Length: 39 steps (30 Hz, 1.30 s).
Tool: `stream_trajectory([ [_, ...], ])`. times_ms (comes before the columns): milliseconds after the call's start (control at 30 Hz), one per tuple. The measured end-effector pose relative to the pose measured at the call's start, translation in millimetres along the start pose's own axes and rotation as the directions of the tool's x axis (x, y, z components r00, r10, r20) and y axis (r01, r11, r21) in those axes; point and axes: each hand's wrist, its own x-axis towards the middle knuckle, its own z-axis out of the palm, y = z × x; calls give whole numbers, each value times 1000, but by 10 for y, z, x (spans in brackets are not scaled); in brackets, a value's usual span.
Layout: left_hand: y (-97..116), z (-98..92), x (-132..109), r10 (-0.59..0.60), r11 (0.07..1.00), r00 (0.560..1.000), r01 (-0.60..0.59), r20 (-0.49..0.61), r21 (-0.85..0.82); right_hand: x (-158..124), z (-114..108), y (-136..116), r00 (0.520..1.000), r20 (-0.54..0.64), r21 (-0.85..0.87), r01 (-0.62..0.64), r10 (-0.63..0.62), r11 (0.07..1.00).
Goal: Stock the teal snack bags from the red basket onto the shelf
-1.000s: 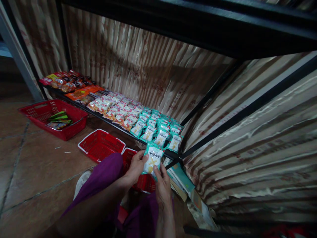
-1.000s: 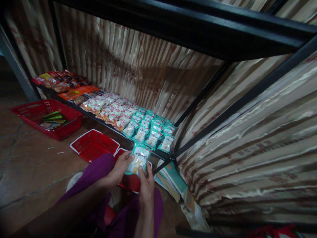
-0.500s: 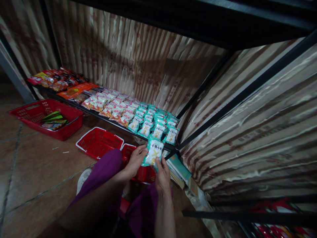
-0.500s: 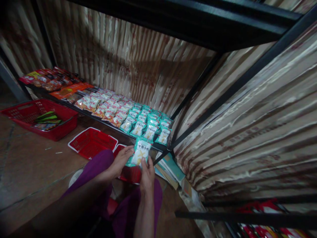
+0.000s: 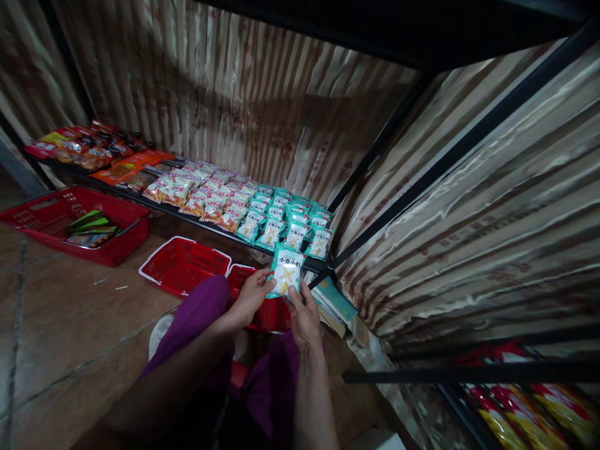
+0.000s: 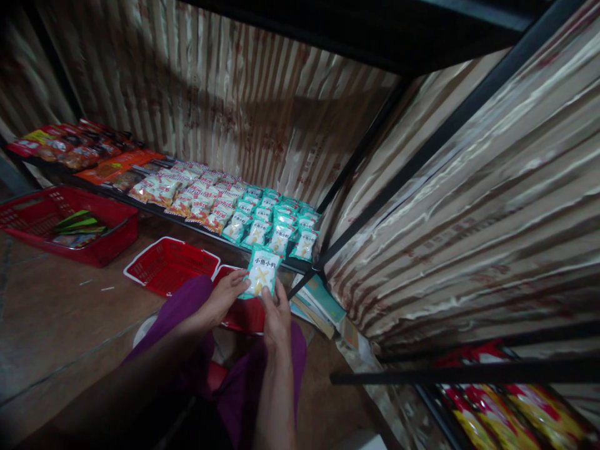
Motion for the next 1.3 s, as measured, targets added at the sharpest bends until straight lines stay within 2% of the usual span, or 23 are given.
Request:
stream_trajectory([
  [133,-7,-24,12,19,1000,999,-19,-34,-12,-3,-32,44,1000,0,-18,11,-11,1000],
  [433,-45,-54,17,-12,1000,999,12,-38,6,37,-65,102,999,23,-49,37,-36,998],
  [700,-13,-58,-3,-51,995,998,54,-41,78,23,-51,98,997,-36,-71,58,-61,996],
  [1133,-88,-106,48,2,998,1000,-2,-10,56,-20,-34,42,997,-67,-164,24,-35,986],
  [1300,-89,-105,40,11,999,1000,-10,-22,31,-42,6,11,998,-24,-119,59,-62,991],
])
